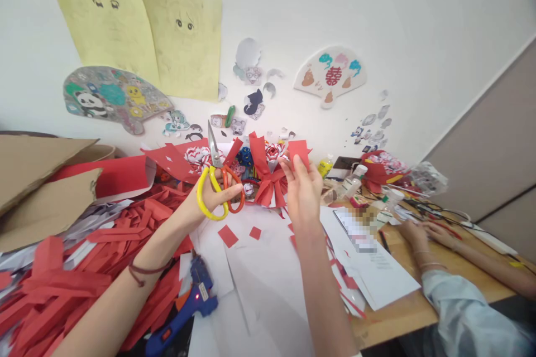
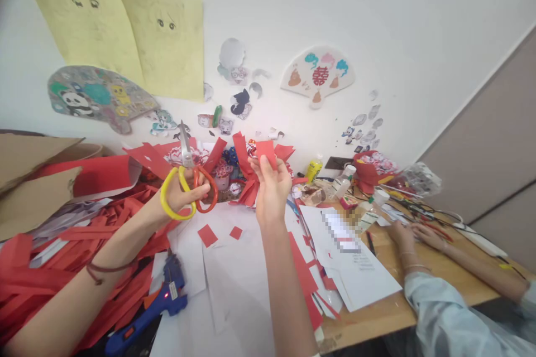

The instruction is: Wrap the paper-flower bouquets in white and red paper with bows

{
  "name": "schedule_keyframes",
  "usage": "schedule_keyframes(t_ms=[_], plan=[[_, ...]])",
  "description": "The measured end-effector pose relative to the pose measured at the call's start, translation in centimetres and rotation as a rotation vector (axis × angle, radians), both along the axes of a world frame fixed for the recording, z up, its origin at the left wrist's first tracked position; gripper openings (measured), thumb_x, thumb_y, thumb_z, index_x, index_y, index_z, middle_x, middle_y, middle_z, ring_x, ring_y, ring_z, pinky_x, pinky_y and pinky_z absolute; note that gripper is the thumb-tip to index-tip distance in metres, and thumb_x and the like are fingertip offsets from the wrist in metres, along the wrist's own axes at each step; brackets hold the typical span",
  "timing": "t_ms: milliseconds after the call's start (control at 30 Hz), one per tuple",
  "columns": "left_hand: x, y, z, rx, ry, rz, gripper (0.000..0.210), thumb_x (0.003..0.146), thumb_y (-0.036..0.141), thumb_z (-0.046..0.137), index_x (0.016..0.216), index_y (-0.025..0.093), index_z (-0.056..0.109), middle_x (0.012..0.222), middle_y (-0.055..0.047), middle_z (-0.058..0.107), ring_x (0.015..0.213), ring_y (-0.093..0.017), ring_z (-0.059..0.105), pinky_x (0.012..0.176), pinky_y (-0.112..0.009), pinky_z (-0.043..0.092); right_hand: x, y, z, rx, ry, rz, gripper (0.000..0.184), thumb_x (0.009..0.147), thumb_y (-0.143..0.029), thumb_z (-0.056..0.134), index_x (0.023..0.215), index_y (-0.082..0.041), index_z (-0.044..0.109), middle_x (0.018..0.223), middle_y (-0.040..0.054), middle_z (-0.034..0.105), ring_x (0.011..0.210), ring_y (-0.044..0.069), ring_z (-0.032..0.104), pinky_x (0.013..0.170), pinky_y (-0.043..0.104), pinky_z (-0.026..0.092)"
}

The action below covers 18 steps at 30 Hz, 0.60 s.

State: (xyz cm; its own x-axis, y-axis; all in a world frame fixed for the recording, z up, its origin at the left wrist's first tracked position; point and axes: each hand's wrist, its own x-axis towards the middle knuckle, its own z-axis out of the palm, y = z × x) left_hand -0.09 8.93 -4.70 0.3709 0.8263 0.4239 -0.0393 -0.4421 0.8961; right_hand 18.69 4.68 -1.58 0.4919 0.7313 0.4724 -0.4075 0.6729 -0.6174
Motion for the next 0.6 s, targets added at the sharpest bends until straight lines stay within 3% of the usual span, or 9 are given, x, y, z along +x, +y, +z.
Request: schedule_keyframes(t_ms=[200, 367, 500, 600], plan=[[-0.7, 0.5, -0.1, 0.033, 0.035, -0.022, 0.035, 0.075, 0.04, 0.075, 0.093, 0.017, 0.056, 0.09, -0.003, 0.065, 0.073, -0.014, 0.061, 0.064, -0.026, 0.05, 0.3, 1.4, -1.0, 0.011, -0.06, 0.159, 0.018, 0.076, -0.021, 0.077, 0.083, -0.019, 0.061, 0.095, 0.0025, 0.071, 0.101, 0.023, 0.07, 0.11, 0.046, 0.045], [-1.1, 0.2, -0.3, 0.066, 0.113, -0.142, 0.047, 0.069, 0.036, 0.079, 0.097, 0.022, 0.044, 0.079, 0.004, 0.053, 0.065, -0.012, 0.052, 0.055, -0.023, 0.044, 0.9, 1.6, -1.1, 0.059, -0.104, 0.301, 0.014, 0.078, -0.019, 0.075, 0.084, -0.021, 0.063, 0.097, 0.0014, 0.073, 0.106, 0.024, 0.069, 0.11, 0.05, 0.044], [-1.3, 0.0, -0.1, 0.258, 0.33, -0.086, 0.065, 0.064, 0.034, 0.081, 0.115, 0.024, 0.041, 0.103, -0.002, 0.048, 0.087, -0.018, 0.053, 0.072, -0.03, 0.049, 1.0, 2.1, -1.6, 0.078, -0.083, 0.385, 0.017, 0.076, -0.015, 0.075, 0.087, -0.023, 0.065, 0.095, -0.0008, 0.073, 0.1, 0.022, 0.07, 0.105, 0.049, 0.049], [-1.3, 0.2, -0.1, 0.317, 0.352, -0.019, 0.064, 0.067, 0.035, 0.077, 0.118, 0.023, 0.04, 0.105, -0.003, 0.045, 0.087, -0.018, 0.051, 0.074, -0.032, 0.05, 0.9, 2.2, -2.0, 0.077, -0.083, 0.413, 0.018, 0.075, -0.015, 0.076, 0.085, -0.023, 0.063, 0.096, -0.0001, 0.073, 0.102, 0.022, 0.069, 0.104, 0.051, 0.05]])
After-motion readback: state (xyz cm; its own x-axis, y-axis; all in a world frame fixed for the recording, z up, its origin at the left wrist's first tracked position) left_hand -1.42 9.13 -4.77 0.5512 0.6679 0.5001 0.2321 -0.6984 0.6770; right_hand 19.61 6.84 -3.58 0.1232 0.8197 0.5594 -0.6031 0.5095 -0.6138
